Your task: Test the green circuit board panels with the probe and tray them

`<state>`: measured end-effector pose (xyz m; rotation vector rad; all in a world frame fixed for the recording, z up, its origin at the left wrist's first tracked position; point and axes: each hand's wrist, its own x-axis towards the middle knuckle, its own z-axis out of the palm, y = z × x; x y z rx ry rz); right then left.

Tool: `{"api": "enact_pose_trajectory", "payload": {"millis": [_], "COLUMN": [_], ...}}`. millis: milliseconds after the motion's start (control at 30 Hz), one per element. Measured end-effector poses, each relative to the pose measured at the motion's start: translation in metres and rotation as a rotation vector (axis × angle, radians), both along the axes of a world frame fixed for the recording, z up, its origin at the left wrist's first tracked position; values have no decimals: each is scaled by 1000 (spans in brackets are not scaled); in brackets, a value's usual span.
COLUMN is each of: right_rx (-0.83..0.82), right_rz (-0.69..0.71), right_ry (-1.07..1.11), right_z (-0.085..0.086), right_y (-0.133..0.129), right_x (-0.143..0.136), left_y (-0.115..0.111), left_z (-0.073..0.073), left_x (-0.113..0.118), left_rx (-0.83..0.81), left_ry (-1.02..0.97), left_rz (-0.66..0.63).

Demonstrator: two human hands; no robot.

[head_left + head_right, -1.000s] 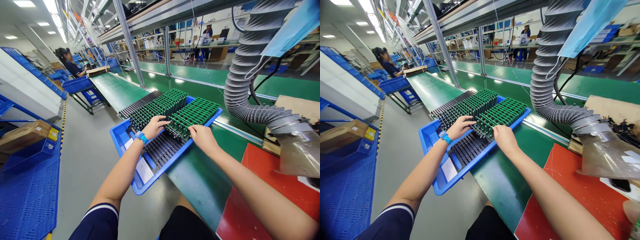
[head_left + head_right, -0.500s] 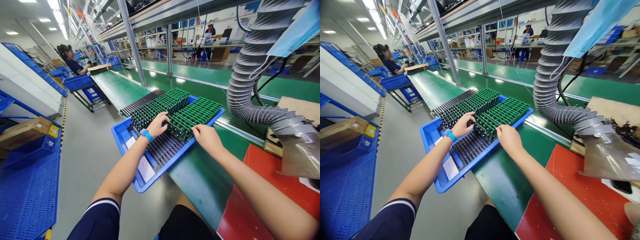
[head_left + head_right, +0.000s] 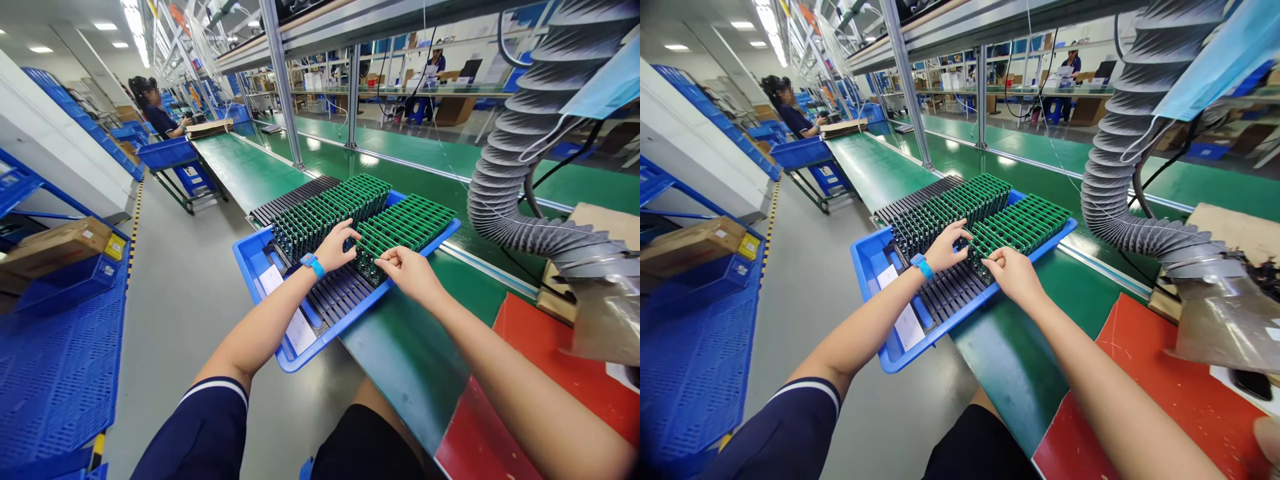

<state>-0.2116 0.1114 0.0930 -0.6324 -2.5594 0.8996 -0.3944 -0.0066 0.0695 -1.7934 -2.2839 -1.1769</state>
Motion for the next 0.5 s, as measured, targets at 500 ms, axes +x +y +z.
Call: {"api": "enact_pose_trajectory", "payload": {"millis": [500], "right_rx": [30], "right_rz": [-151], "right_ry": [-1], "right_z": [-4], "right_y": [-7], "right_x": [90], "left_y": [21], "left_z": [-28], "left_x": [-16], "left_rx": [-59], "left_ry": [-710], "left_rz": [130]}}
